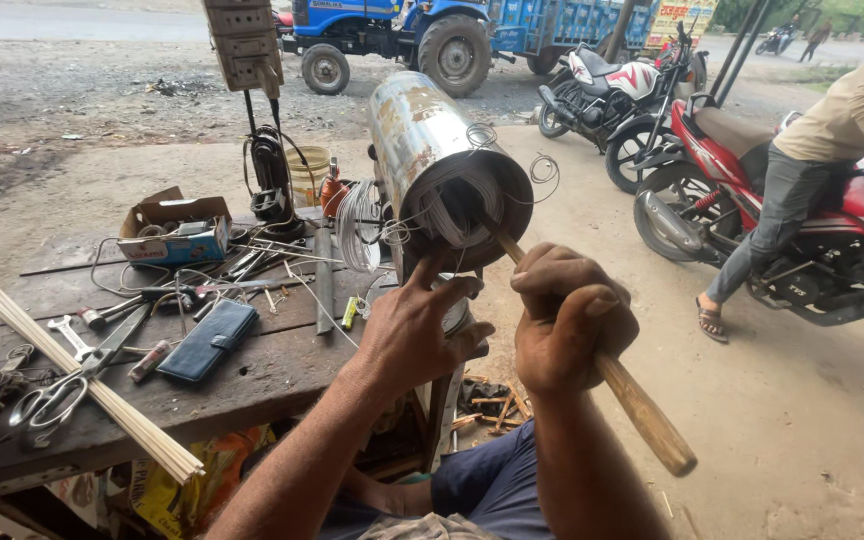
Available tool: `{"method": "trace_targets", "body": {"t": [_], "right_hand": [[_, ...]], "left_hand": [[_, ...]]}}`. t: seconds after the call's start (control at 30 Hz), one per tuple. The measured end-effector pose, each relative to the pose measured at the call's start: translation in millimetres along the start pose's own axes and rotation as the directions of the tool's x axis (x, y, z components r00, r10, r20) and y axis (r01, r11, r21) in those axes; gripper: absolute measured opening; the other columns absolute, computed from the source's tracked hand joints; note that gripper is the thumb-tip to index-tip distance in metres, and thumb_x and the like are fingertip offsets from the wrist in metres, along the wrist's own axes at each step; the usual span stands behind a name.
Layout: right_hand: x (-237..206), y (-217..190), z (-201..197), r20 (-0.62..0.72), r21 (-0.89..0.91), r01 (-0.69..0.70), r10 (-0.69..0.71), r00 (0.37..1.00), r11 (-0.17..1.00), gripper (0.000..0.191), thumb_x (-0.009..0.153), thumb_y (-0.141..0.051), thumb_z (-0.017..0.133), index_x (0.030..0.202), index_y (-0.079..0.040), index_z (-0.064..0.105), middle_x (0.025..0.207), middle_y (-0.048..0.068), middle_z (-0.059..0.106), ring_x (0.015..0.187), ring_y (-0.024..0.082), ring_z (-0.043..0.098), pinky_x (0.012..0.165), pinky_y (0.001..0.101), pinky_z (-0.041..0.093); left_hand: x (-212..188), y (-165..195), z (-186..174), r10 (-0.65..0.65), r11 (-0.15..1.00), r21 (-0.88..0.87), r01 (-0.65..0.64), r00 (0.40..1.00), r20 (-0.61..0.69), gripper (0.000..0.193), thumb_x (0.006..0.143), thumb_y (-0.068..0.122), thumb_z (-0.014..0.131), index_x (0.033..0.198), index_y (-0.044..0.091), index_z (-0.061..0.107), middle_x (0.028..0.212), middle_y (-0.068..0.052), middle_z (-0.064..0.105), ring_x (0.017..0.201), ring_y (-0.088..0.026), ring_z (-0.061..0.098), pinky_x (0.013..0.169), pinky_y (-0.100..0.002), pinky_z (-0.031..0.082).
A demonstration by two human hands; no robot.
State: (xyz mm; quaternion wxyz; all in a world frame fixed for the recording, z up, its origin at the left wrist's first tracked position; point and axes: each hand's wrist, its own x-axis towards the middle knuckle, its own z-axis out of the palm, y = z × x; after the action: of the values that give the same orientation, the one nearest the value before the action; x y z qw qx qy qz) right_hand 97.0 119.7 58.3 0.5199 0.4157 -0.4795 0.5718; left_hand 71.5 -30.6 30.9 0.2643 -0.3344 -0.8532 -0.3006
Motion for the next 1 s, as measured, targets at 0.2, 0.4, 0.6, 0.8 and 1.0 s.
{"method": "trace_targets", "body": {"t": [0.2,0.4,0.6,0.8,1.0], "right_hand": [[-3.0,26.8,-3.2,-0.064,0.04,-0.054,0.056,0.996,0.998,0.05,0.118,-0.037,0.045,0.093,0.005,0.057,0.079,0.014,0.058,0.061,0.013,0.05,0.047,0.0233,0.034],[5.1,16.5,-5.2,-0.075,0.111,-0.054,0.063,0.995,0.992,0.051,0.12,-0.036,0.045,0.092,0.004,0.058,0.07,0.009,0.058,0.05,0.008,0.037,0.048,0.0235,0.028],[29.1,-30.7,-21.7,-0.067,0.149,-0.172,0.183,0.981,0.974,0.056,0.121,-0.039,0.044,0.088,0.005,0.057,0.069,0.012,0.055,0.046,0.011,0.032,0.051,0.0262,0.031],[42.4,-55.7,-42.5,0.08,0.18,-0.264,0.254,0.964,0.948,0.068,0.121,-0.046,0.036,0.087,0.008,0.061,0.054,0.003,0.04,0.045,0.011,0.029,0.054,0.0306,0.03],[46.8,-59.7,-45.4,0.1,0.216,-0.237,0.22,0.97,0.947,0.061,0.119,-0.043,0.037,0.088,0.004,0.061,0.053,0.002,0.04,0.043,0.01,0.029,0.051,0.0309,0.03]], "left_hand": [[1.4,0.6,0.3,0.014,1.0,-0.027,-0.015,0.999,-0.03,0.057,0.076,0.042,0.088,0.118,0.006,0.073,0.142,-0.018,0.049,0.099,-0.035,0.073,0.073,-0.043,0.064],[3.0,4.3,-2.7,-0.044,0.999,-0.007,0.044,0.999,0.017,0.052,0.076,0.042,0.087,0.114,0.009,0.074,0.14,-0.017,0.05,0.101,-0.034,0.072,0.073,-0.045,0.064],[15.3,8.9,-4.9,-0.017,1.0,-0.014,0.018,0.997,0.082,0.06,0.071,0.044,0.089,0.122,0.017,0.074,0.146,-0.014,0.048,0.109,-0.037,0.068,0.088,-0.05,0.058],[38.2,1.6,-4.4,0.04,0.999,-0.023,-0.037,0.992,0.118,0.057,0.067,0.039,0.09,0.119,0.022,0.076,0.123,-0.012,0.071,0.112,-0.034,0.067,0.091,-0.047,0.055],[45.5,7.3,-5.4,-0.108,0.994,0.004,0.11,0.967,0.229,0.044,0.066,0.032,0.087,0.107,0.019,0.077,0.109,-0.011,0.075,0.102,-0.03,0.071,0.086,-0.045,0.058]]}}
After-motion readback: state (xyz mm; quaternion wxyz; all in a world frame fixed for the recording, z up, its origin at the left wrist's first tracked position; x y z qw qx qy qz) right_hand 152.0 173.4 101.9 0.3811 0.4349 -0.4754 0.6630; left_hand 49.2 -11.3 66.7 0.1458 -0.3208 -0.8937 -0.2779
